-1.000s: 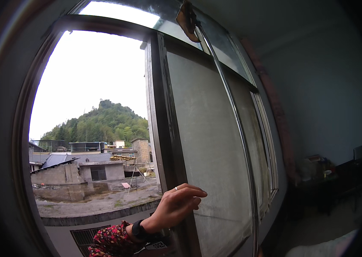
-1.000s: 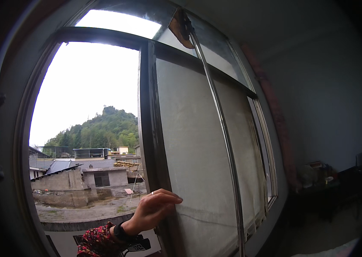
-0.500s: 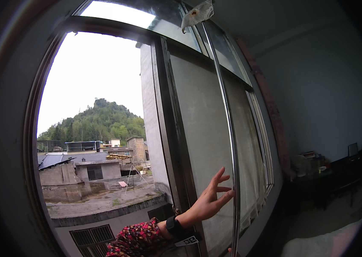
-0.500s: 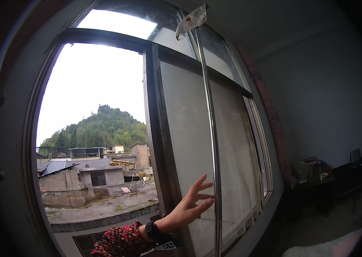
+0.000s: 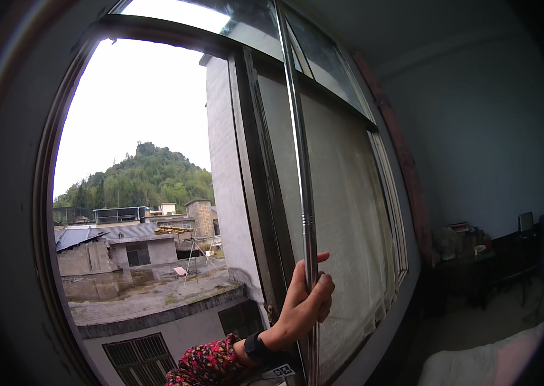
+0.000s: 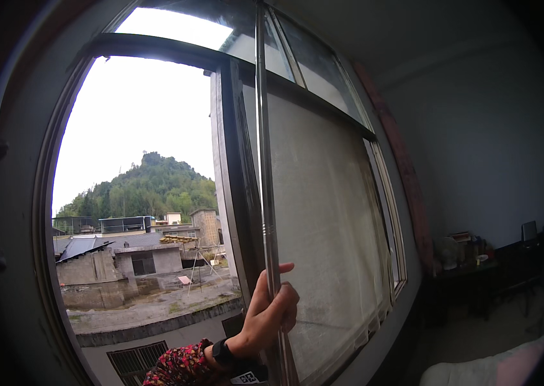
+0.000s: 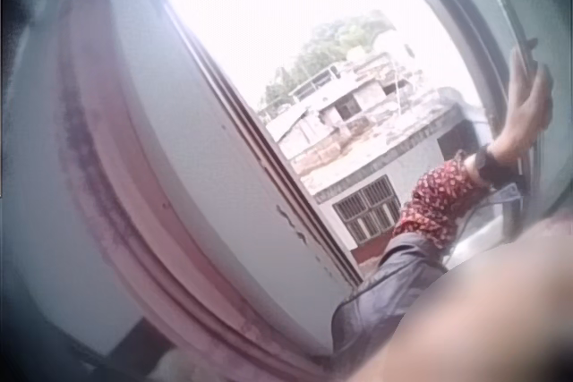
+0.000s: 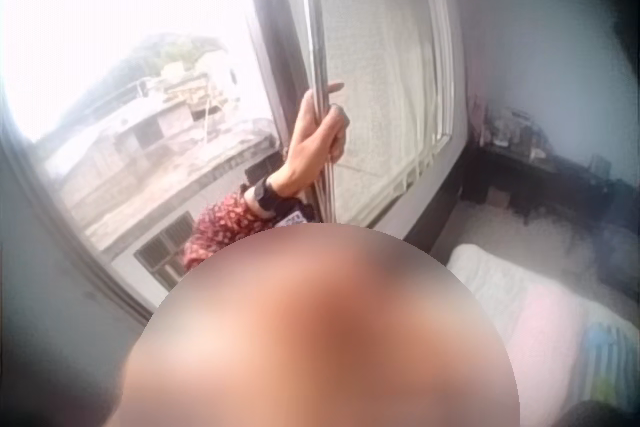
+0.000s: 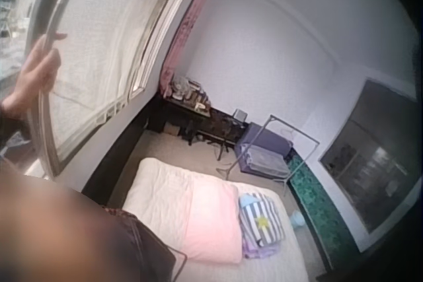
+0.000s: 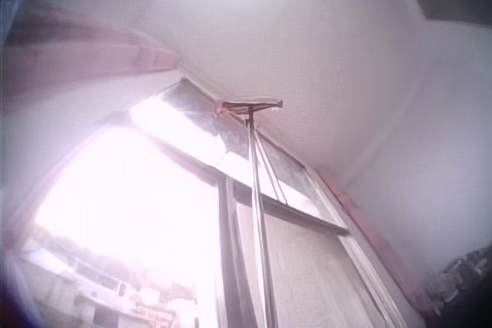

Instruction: The person uses a long-handled window squeegee with a cloth to wipe the interior surface of a large window. They repeatedly wipe the glass, then remove the cloth, rinse it in a bucket of water, and reattach it to the squeegee before continuing to clean the window.

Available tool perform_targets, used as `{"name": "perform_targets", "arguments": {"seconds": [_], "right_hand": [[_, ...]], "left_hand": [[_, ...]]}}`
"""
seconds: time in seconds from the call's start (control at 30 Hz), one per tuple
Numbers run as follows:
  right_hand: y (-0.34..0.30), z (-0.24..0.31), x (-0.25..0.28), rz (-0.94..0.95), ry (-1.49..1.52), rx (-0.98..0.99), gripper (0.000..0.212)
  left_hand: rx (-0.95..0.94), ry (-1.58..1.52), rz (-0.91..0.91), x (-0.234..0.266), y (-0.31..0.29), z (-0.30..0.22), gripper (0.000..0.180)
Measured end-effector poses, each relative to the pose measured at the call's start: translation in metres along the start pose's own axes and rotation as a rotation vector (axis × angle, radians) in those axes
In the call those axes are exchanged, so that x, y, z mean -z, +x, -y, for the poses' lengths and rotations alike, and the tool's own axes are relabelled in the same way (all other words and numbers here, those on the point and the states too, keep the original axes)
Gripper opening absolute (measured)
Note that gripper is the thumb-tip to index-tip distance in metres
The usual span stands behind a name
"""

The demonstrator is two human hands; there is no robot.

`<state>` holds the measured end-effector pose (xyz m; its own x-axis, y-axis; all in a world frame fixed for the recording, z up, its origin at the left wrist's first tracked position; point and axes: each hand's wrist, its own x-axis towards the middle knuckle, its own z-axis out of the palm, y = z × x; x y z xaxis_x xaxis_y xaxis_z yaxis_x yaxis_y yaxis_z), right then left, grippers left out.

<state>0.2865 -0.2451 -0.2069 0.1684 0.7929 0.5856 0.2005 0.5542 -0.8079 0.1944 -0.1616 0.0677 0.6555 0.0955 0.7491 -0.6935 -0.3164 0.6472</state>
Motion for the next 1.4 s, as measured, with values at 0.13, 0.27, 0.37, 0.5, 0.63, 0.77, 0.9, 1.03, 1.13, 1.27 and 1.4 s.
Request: {"name": "perform_targets", "arguments": {"seconds": [0.13,0.27,0.37,0.5,0.63,0.77,0.9,1.03,1.13,1.27,1.4], "right_hand": [[0.01,0.004,-0.007,0.066,-0.111,0.012,0.028],[0.029,0.014,-0.011,0.113,-0.22,0.051,0.028],[0.048,0.025,-0.01,0.13,-0.322,0.069,0.031],[0.067,0.03,-0.027,0.095,-0.369,0.285,0.033],[0.057,0.023,-0.065,0.201,-0.228,0.166,0.032],[0.045,0.016,-0.084,0.229,-0.166,0.086,0.031],[0.037,0.012,-0.094,0.245,-0.126,0.029,0.03],[0.032,0.011,-0.099,0.247,-0.115,0.0,0.029],[0.026,0.011,-0.099,0.251,-0.114,-0.019,0.029],[0.019,0.011,-0.097,0.253,-0.118,-0.043,0.028],[0.011,0.009,-0.095,0.276,-0.123,-0.074,0.028]], "left_hand": [[0.006,-0.064,-0.072,0.014,-0.033,-0.021,0.021],[-0.016,-0.095,-0.14,0.043,-0.073,-0.031,0.019],[-0.064,-0.056,-0.148,0.055,-0.115,-0.026,0.018],[-0.039,-0.06,-0.257,0.063,-0.148,-0.01,0.016],[-0.161,0.025,-0.49,0.067,-0.163,0.002,0.01],[-0.098,-0.088,-0.576,0.064,-0.183,0.022,0.013],[0.023,-0.359,-0.611,0.059,-0.203,0.057,0.021],[-0.29,0.528,-0.556,0.053,-0.209,0.097,0.029],[-0.232,0.474,-0.531,0.054,-0.216,0.125,0.029],[-0.144,0.411,-0.474,0.044,-0.24,0.164,0.029],[-0.067,0.367,-0.434,0.039,-0.274,0.197,0.03]]}}
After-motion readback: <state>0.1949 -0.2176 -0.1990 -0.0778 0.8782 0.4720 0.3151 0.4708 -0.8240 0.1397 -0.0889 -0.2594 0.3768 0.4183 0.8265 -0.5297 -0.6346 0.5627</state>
